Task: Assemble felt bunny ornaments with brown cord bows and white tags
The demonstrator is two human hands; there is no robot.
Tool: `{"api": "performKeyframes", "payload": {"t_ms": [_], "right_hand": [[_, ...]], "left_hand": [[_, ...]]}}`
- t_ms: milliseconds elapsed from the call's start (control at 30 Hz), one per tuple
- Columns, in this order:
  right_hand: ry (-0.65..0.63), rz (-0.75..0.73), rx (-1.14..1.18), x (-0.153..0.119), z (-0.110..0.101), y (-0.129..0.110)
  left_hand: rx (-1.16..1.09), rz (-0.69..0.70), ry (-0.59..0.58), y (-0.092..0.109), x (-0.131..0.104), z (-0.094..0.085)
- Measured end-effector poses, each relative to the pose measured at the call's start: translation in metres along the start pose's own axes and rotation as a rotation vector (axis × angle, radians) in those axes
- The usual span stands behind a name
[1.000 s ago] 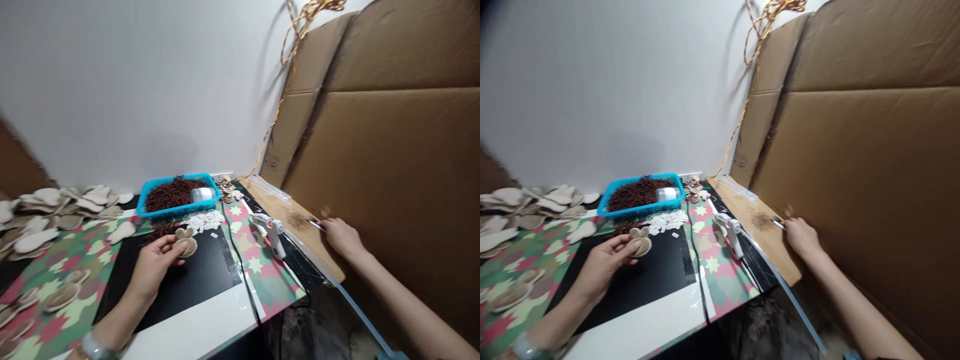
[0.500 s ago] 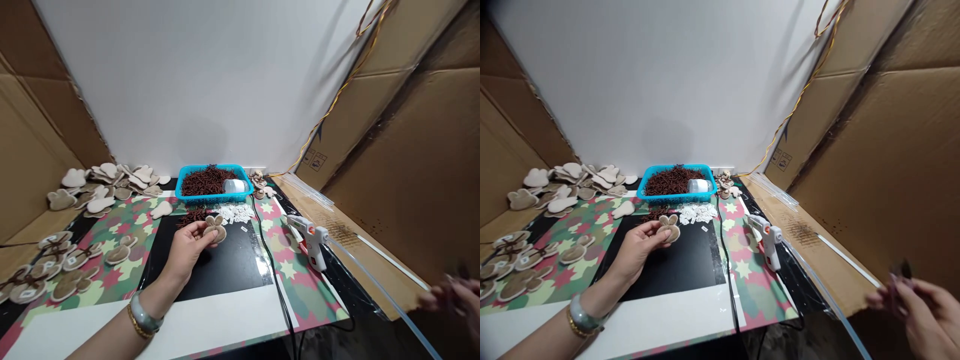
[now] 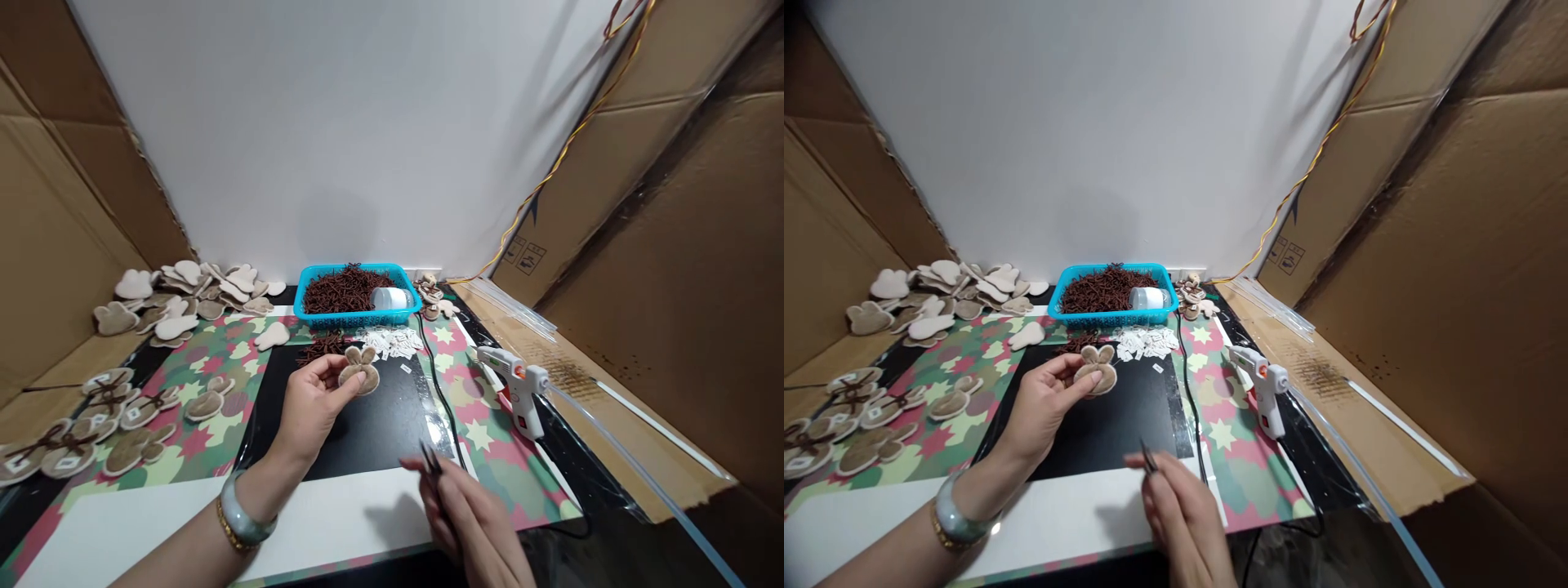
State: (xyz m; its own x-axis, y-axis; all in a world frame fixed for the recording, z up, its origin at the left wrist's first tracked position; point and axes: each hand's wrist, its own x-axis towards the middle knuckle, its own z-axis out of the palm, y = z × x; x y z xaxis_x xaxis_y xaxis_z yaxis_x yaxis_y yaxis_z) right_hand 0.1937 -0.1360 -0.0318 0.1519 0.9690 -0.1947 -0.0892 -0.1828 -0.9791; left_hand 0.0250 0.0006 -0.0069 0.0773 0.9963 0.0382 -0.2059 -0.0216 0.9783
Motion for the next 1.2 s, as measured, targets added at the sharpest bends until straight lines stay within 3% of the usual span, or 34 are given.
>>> {"api": "performKeyframes", "payload": {"t_ms": [133, 267, 533, 1200], "right_hand": [[-0.127, -0.100, 0.133, 0.049, 0.041, -0.042], [-0.184, -0.111, 0.173, 0.069, 0.054, -0.047], [-0.159, -0.117, 0.150, 0.075, 0.055, -0.034], [-0.128, -0.151, 0.072, 0.079, 0.052, -0.034]], "left_hand": [[0.045, 0.025, -0.001, -0.001, -0.002, -0.001], [0.030, 0.025, 0.003, 0.000, -0.005, 0.001], [-0.101, -0.077, 0.005, -0.002, -0.005, 0.005], [-0.029, -0.054, 0.009, -0.003, -0.005, 0.004]]}}
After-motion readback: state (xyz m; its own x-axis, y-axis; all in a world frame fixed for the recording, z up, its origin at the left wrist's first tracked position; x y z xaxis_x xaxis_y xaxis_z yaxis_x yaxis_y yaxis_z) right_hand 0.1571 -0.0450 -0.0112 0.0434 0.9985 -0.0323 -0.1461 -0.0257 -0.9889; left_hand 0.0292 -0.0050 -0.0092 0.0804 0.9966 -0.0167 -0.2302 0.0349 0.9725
